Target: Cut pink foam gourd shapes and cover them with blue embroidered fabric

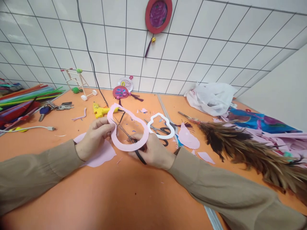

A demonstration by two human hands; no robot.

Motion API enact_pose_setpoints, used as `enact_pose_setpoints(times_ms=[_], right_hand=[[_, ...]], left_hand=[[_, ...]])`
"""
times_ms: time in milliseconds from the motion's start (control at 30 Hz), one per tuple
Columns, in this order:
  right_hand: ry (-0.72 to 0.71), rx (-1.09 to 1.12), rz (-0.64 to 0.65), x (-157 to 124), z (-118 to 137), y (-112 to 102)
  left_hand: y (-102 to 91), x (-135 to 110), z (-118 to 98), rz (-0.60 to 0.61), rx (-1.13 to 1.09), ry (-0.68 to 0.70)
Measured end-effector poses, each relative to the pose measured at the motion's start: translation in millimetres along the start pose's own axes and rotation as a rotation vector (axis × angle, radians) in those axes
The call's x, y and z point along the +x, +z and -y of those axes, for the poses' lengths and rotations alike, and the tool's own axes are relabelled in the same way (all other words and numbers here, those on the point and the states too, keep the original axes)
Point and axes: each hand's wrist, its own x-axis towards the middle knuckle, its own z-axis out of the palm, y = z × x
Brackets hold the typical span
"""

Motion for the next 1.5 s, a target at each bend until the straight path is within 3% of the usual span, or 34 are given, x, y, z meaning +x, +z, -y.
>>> enact_pose_setpoints(times_ms=[267, 433, 533, 633, 700, 733, 833, 933, 1033, 1167, 1300, 1500], right_hand=[[0.092, -0.292, -0.128, 4, -8, 0], [0.008, -0.426, -0.138, 8, -10, 0], [-0.179, -0.438, -0.078, 10, -13, -1], [-0.592, -0.363, -0.05, 10, -14, -3], [-0.811, -0.326, -0.145, 10, -9, -4], [-0.854, -0.323, -0.225, 10, -4, -6], [-0.68, -0.284, -0.505, 12, 16, -16], [-0.227, -0.012, -0.711, 21, 38, -34], [0.033, 0.371, -0.578, 33, 57, -49], [0.127, 0.664, -0.406, 40, 79, -52], [0.074, 0.745, -0.478, 42, 88, -43], [0.105, 0.733, -0.537, 48, 71, -36]], left_hand=[[-1.2, 13, -27, -0.17, 0.211, 0.173], [0.9, 16, -62, -0.102, 0.338, 0.316], [3.1, 16, -90, -0.066, 0.401, 0.36], [3.1, 17, -113, -0.043, 0.438, 0.359], [1.0, 17, -124, 0.013, 0.439, 0.325], [-0.3, 17, -129, 0.049, 0.442, 0.297], [-2.1, 16, -138, 0.156, 0.424, 0.205], [2.0, 12, -145, 0.226, 0.353, 0.166], [8.6, 6, -152, 0.261, 0.319, 0.148], [12.7, 3, -155, 0.32, 0.399, 0.158], [13.9, 8, -146, 0.358, 0.455, 0.148], [14.6, 20, -132, 0.395, 0.414, 0.093]])
